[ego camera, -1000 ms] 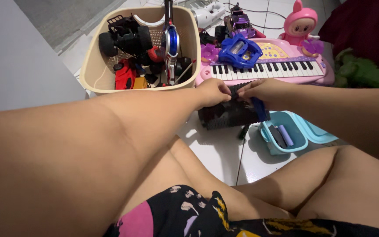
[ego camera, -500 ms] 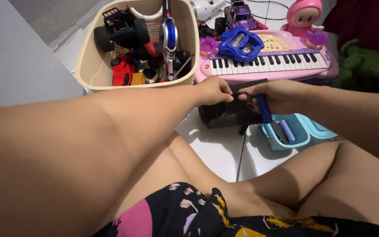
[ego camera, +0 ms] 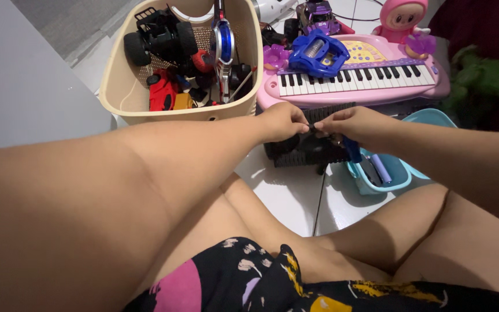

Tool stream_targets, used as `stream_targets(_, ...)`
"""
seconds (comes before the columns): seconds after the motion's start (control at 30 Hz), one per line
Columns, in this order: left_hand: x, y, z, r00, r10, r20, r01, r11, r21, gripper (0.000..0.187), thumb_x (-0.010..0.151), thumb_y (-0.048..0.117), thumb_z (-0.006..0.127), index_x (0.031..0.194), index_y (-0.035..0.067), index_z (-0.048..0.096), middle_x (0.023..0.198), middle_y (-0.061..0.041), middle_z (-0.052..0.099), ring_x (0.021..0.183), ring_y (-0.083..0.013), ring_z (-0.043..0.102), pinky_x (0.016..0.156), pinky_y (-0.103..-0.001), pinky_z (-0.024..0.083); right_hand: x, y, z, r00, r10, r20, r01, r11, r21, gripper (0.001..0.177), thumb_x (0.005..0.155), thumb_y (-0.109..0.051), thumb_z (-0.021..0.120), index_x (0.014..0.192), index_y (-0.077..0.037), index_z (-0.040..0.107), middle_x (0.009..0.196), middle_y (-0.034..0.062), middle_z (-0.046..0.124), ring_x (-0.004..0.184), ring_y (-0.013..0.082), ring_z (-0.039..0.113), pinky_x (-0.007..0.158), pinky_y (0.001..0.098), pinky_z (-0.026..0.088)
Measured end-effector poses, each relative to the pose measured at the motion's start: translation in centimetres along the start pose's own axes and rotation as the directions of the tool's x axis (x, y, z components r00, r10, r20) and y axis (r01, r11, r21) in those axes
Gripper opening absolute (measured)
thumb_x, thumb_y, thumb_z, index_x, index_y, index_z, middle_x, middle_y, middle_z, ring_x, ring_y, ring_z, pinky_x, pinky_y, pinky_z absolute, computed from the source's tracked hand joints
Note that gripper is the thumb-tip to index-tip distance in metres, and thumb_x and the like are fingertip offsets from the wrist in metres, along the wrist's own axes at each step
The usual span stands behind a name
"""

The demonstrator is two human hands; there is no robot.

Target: The person sits on the floor and uses a screwdriver to remove screws from a black tracked toy vehicle. They then insert batteries into the toy's compartment and reattach the cover.

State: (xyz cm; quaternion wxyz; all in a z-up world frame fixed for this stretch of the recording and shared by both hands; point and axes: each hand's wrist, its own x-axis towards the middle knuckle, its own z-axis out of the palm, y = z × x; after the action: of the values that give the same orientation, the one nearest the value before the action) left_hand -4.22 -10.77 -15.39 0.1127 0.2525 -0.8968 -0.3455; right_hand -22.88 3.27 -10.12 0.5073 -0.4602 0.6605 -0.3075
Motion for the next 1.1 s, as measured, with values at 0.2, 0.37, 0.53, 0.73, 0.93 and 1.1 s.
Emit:
stream_targets(0.2,0.5,0.5,-0.2,0.999,-0.025,0.034,0.023,0.998,0.053,0.025,0.082,0.030,0.079,0.100,0.012,0.080,0.096,-0.010,0.079,0.092,-0.0237,0.075,0.086,-0.038,0.057,-0.6,-0.8,0.0,0.999,-0.049,-0.009,0.046,0.973,-0.228,0.029,0.091,-0.030,0.070,0.110,-0.010,0.079,0.091,-0.0008,0.072,0.075,0.0088,0.057,0.068,0.0260,0.044)
stream_targets(0.37,-0.2,1.1,0.2,0.999,0.013,0.032,-0.016,0.997,0.076,0.025,0.080,0.029,0.080,0.099,0.012,0.080,0.097,-0.009,0.079,0.090,-0.0225,0.075,0.084,-0.036,0.057,-1.1,-0.1,0.4,0.998,-0.058,-0.019,0.051,0.962,-0.269,0.032,0.091,-0.033,0.073,0.110,-0.008,0.078,0.086,-0.0021,0.068,0.075,0.0082,0.055,0.068,0.0257,0.046)
stream_targets(0.53,-0.1,1.2,0.0,0.999,-0.032,0.024,0.031,0.998,0.055,0.024,0.080,0.028,0.081,0.096,0.011,0.081,0.095,-0.009,0.079,0.090,-0.0223,0.075,0.083,-0.036,0.058,-0.4,0.5,0.6,0.995,-0.076,-0.057,0.060,0.968,-0.245,0.030,0.091,-0.030,0.073,0.113,-0.009,0.074,0.091,-0.0030,0.068,0.078,0.0074,0.056,0.069,0.0258,0.048)
stream_targets(0.73,0.3,0.2,0.2,0.999,0.034,-0.009,-0.034,0.999,0.040,0.021,0.079,0.025,0.082,0.095,0.011,0.081,0.092,-0.010,0.079,0.087,-0.0222,0.075,0.083,-0.035,0.057,-0.5,-0.3,0.6,0.993,-0.109,-0.044,0.089,0.945,-0.315,0.030,0.090,-0.028,0.074,0.115,-0.011,0.073,0.094,-0.0003,0.071,0.079,0.0090,0.057,0.070,0.0272,0.048)
stream_targets(0.93,0.0,0.0,0.0,1.000,-0.022,0.010,0.022,1.000,-0.010,0.020,0.083,0.026,0.079,0.096,0.011,0.080,0.090,-0.010,0.079,0.086,-0.0230,0.075,0.082,-0.037,0.057,-1.3,-0.8,1.1,0.987,-0.145,-0.067,0.107,0.912,-0.395,0.037,0.087,-0.034,0.076,0.116,-0.011,0.074,0.096,-0.0019,0.074,0.086,0.0055,0.063,0.076,0.0226,0.050)
stream_targets(1.1,-0.2,0.3,-0.5,0.999,0.006,0.038,-0.006,1.000,-0.003,0.022,0.082,0.028,0.081,0.097,0.011,0.081,0.092,-0.009,0.079,0.087,-0.0214,0.075,0.084,-0.035,0.057,-1.0,-0.9,1.2,0.990,-0.111,-0.084,0.069,0.914,-0.399,0.033,0.091,-0.034,0.074,0.112,-0.008,0.075,0.089,0.0011,0.071,0.078,0.0097,0.058,0.069,0.0272,0.048)
